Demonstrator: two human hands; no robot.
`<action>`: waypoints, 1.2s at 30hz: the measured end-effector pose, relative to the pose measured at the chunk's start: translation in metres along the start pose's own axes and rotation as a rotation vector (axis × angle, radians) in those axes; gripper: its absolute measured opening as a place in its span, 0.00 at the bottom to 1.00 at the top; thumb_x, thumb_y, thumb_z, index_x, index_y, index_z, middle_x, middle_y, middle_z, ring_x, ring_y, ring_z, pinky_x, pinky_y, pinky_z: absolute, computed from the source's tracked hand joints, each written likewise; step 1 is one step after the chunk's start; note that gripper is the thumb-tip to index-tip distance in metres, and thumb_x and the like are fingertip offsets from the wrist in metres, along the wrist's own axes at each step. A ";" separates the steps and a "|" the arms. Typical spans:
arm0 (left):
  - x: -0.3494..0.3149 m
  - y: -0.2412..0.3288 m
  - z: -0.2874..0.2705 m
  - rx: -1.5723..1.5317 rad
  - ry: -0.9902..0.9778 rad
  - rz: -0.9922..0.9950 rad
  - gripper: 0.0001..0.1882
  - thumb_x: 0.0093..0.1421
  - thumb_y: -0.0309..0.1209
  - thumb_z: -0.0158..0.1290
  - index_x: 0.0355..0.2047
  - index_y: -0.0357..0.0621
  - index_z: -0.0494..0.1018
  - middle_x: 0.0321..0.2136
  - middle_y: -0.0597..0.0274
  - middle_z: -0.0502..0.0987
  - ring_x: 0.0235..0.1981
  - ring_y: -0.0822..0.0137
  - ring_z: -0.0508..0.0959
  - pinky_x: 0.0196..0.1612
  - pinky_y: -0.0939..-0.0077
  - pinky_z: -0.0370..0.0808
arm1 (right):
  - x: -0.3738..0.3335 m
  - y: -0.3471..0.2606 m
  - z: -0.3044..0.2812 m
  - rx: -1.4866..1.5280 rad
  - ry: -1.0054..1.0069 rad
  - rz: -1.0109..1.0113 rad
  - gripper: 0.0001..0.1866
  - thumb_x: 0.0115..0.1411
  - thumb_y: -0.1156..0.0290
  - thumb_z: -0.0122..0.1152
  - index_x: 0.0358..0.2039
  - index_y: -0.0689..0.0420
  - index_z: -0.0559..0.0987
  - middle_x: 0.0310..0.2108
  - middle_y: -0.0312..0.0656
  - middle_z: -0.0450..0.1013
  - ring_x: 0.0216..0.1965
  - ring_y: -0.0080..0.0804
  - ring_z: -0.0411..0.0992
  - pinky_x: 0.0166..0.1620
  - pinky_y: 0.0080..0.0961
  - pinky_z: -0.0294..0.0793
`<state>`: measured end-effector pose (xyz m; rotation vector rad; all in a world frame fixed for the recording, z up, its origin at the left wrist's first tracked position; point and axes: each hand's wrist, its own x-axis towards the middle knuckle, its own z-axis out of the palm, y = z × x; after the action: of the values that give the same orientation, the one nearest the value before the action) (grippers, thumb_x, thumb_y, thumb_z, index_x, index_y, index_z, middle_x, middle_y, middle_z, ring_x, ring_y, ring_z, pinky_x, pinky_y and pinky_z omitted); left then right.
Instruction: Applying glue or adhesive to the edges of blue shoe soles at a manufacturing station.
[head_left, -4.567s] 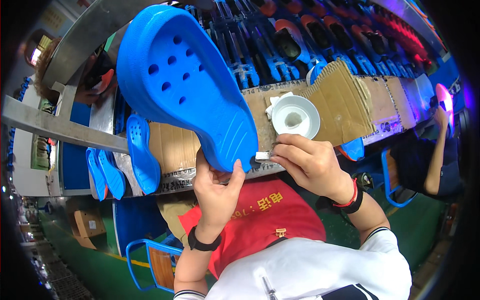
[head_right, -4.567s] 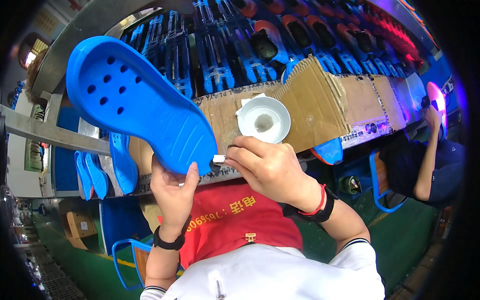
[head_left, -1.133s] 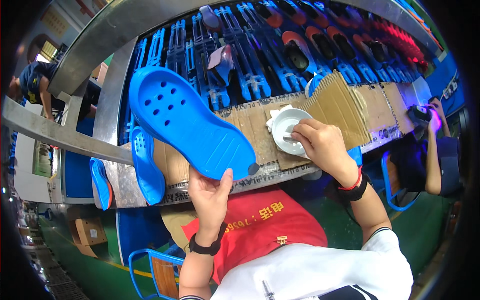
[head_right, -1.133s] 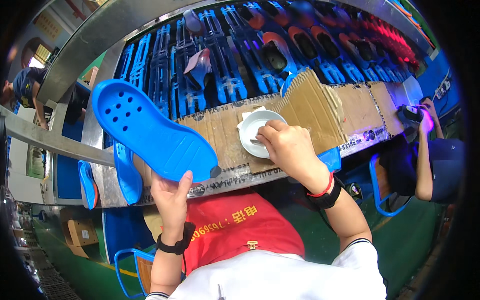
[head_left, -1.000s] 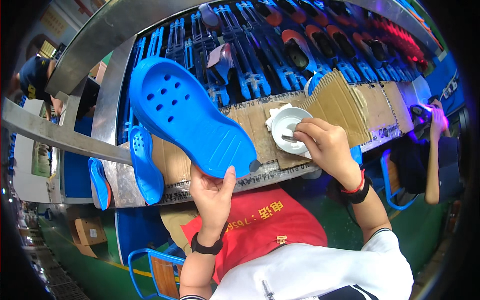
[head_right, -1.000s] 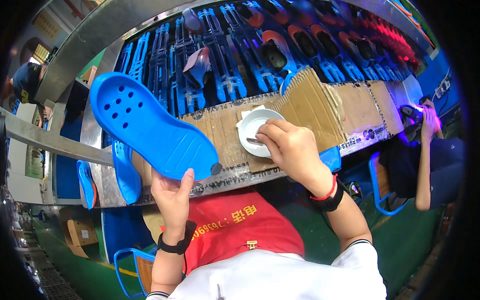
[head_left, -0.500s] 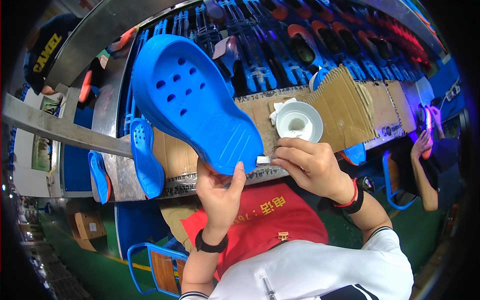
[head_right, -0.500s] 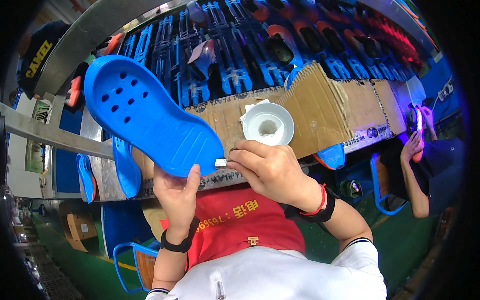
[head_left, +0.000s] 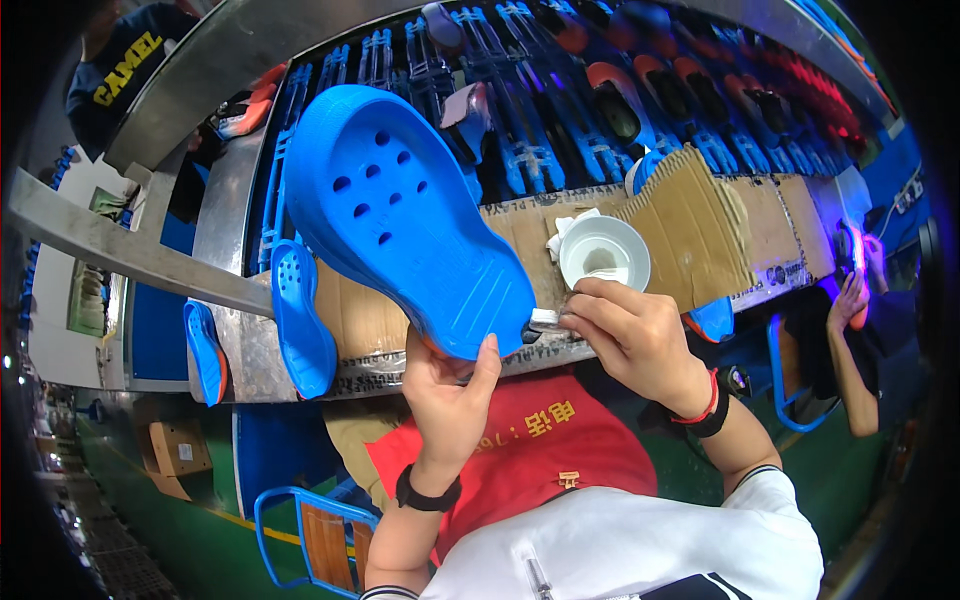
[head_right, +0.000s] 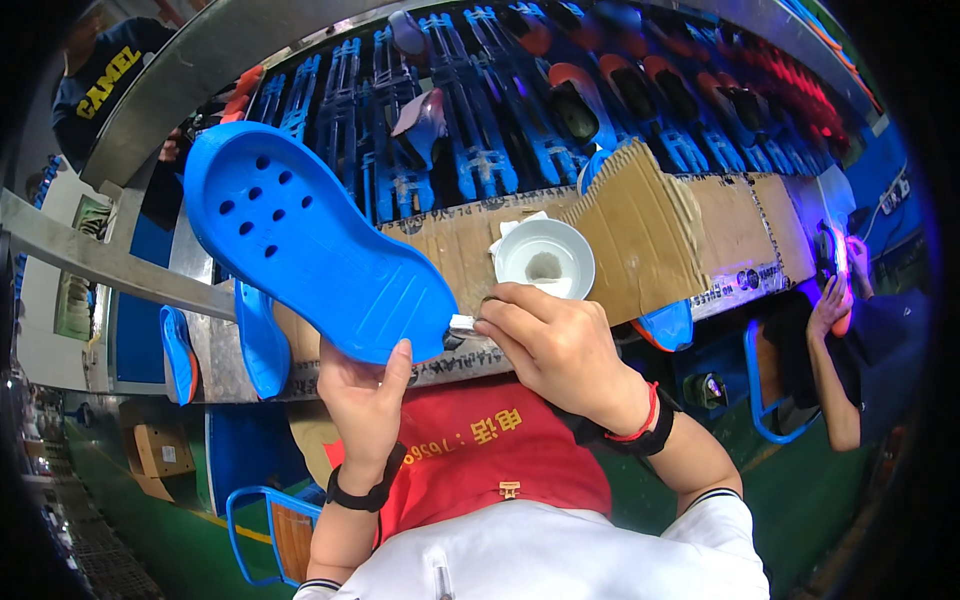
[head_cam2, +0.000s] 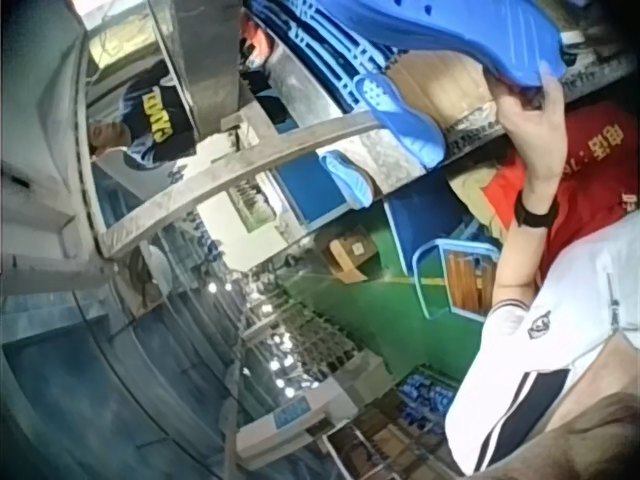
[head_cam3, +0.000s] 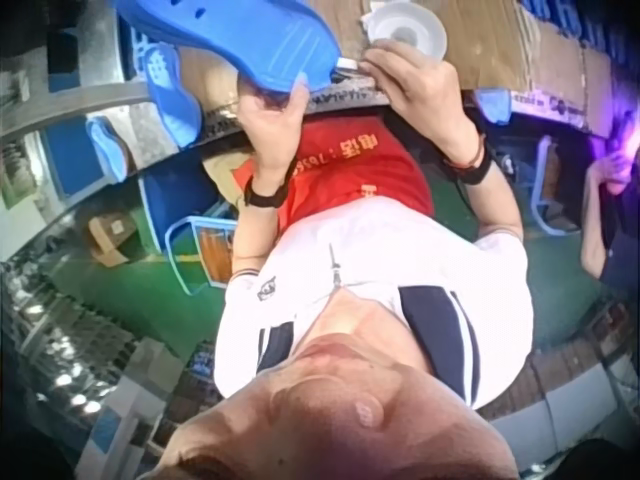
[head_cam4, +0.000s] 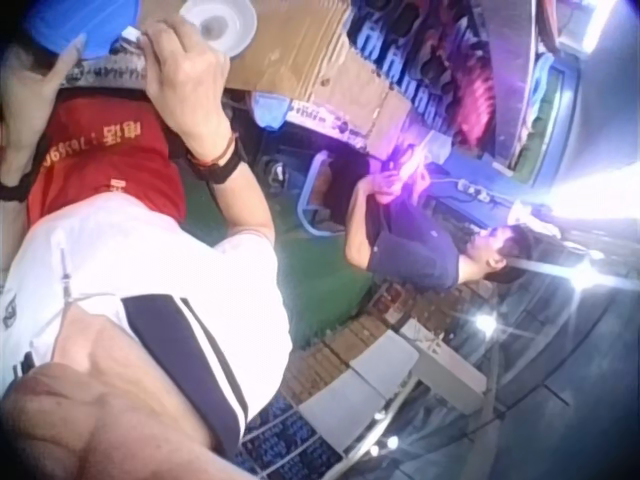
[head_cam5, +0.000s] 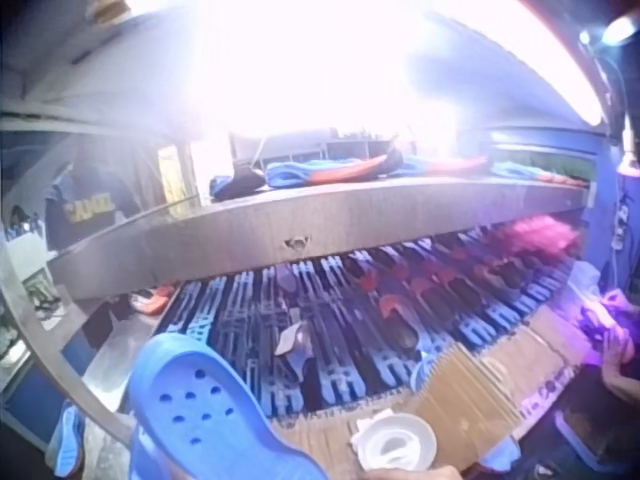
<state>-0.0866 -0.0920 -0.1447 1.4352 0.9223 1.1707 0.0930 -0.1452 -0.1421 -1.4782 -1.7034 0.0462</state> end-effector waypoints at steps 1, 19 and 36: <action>0.001 0.000 0.000 0.000 0.003 0.007 0.20 0.53 0.18 0.53 0.45 0.32 0.60 0.38 0.54 0.71 0.37 0.68 0.76 0.39 0.76 0.77 | 0.000 0.001 -0.001 -0.012 0.001 0.005 0.06 0.49 0.73 0.63 0.27 0.59 0.77 0.29 0.41 0.74 0.23 0.39 0.73 0.24 0.28 0.72; 0.211 0.140 -0.050 -0.336 -0.247 0.101 0.12 0.58 0.29 0.51 0.39 0.33 0.69 0.37 0.52 0.75 0.37 0.64 0.78 0.41 0.73 0.77 | -0.015 0.007 -0.036 0.019 0.219 0.133 0.06 0.46 0.78 0.64 0.27 0.61 0.77 0.30 0.46 0.75 0.24 0.41 0.74 0.26 0.27 0.73; 0.016 -0.059 -0.259 1.018 0.085 -0.321 0.29 0.50 0.28 0.59 0.48 0.32 0.57 0.42 0.45 0.64 0.34 0.50 0.75 0.35 0.61 0.74 | -0.022 0.024 -0.016 0.029 0.139 0.167 0.06 0.47 0.79 0.64 0.27 0.62 0.76 0.30 0.45 0.74 0.24 0.40 0.74 0.26 0.26 0.73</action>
<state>-0.3320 -0.0050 -0.1984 1.8984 1.8848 0.4967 0.1202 -0.1638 -0.1568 -1.5620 -1.4607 0.0559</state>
